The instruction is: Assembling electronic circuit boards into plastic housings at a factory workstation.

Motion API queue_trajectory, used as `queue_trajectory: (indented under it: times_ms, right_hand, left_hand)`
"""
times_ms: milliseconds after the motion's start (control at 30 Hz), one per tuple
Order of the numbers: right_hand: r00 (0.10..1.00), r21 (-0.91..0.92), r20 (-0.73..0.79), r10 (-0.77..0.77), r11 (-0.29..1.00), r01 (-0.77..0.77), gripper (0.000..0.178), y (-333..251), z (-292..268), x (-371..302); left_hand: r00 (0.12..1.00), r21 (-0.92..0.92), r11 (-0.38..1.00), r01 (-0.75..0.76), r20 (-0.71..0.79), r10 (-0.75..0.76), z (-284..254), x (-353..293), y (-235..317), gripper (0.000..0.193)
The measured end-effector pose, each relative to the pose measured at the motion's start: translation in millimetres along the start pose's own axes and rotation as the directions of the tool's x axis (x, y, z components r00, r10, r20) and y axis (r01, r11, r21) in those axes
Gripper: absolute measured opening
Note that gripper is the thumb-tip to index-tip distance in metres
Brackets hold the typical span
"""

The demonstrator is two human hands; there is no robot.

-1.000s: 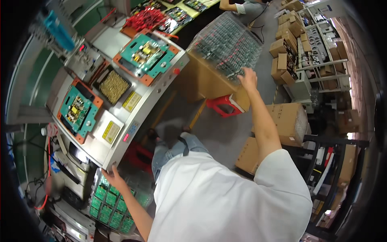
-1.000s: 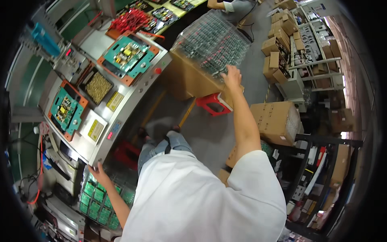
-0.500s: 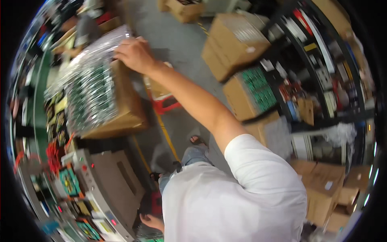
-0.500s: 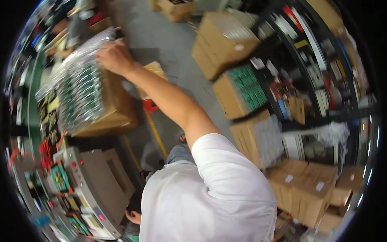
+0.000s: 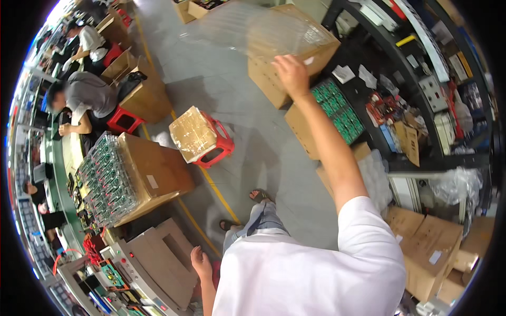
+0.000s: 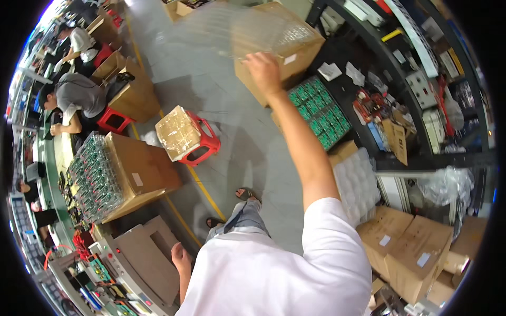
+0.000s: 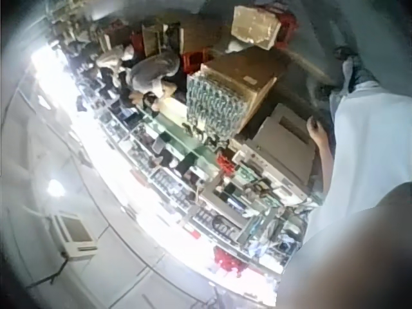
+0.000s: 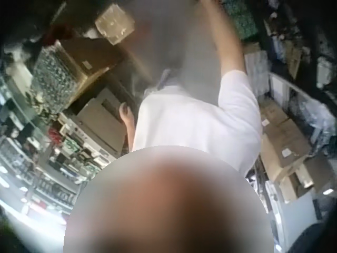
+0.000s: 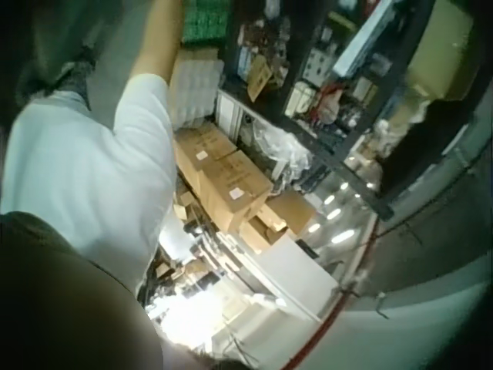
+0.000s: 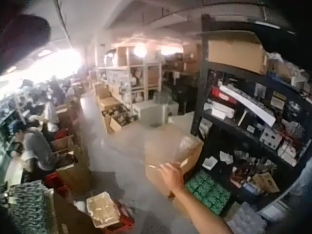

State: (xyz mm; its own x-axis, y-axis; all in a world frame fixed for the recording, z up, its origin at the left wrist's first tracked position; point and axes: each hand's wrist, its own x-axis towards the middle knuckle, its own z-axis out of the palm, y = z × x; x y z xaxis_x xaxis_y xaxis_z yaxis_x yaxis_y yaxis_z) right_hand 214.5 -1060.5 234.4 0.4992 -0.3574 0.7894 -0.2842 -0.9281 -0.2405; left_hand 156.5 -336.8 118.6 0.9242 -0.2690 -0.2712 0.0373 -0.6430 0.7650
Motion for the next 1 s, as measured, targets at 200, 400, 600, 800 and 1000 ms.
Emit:
queue_trajectory:
  times_ms: [200, 400, 600, 800, 1000]
  right_hand:
    - [0.976, -0.226, 0.149, 0.159, 0.966, -0.123, 0.024, 140.6, 44.0, -19.3]
    - [0.863, -0.499, 0.379, 0.335, 0.859, -0.114, 0.048, 215.3, 56.5, -31.2]
    - [0.89, -0.116, 0.334, 0.309, 0.951, -0.287, 0.039, 129.7, 86.3, -133.5]
    - [0.016, 0.042, 0.996, -0.085, 0.313, -0.949, 0.019, -121.8, 48.9, -310.5]
    - [-0.224, 0.121, 0.822, -0.523, 0.546, -0.829, 0.022, -351.3, 22.9, -231.7]
  left_hand:
    - [0.982, 0.072, 0.981, 0.18, 0.04, -0.184, -31.6, -76.9, -48.6, 0.028]
    - [0.882, 0.252, 0.878, 0.408, 0.141, -0.45, -66.0, -176.8, -48.0, 0.03]
    - [0.789, 0.231, 0.782, 0.578, 0.086, -0.608, -17.7, -129.3, 49.4, 0.021]
    - [0.875, 0.159, 0.863, 0.48, -0.156, -0.458, -0.2, -82.3, 89.1, 0.033]
    - [0.687, -0.24, 0.806, 0.541, -0.427, -0.588, -15.0, -78.6, 109.0, 0.034]
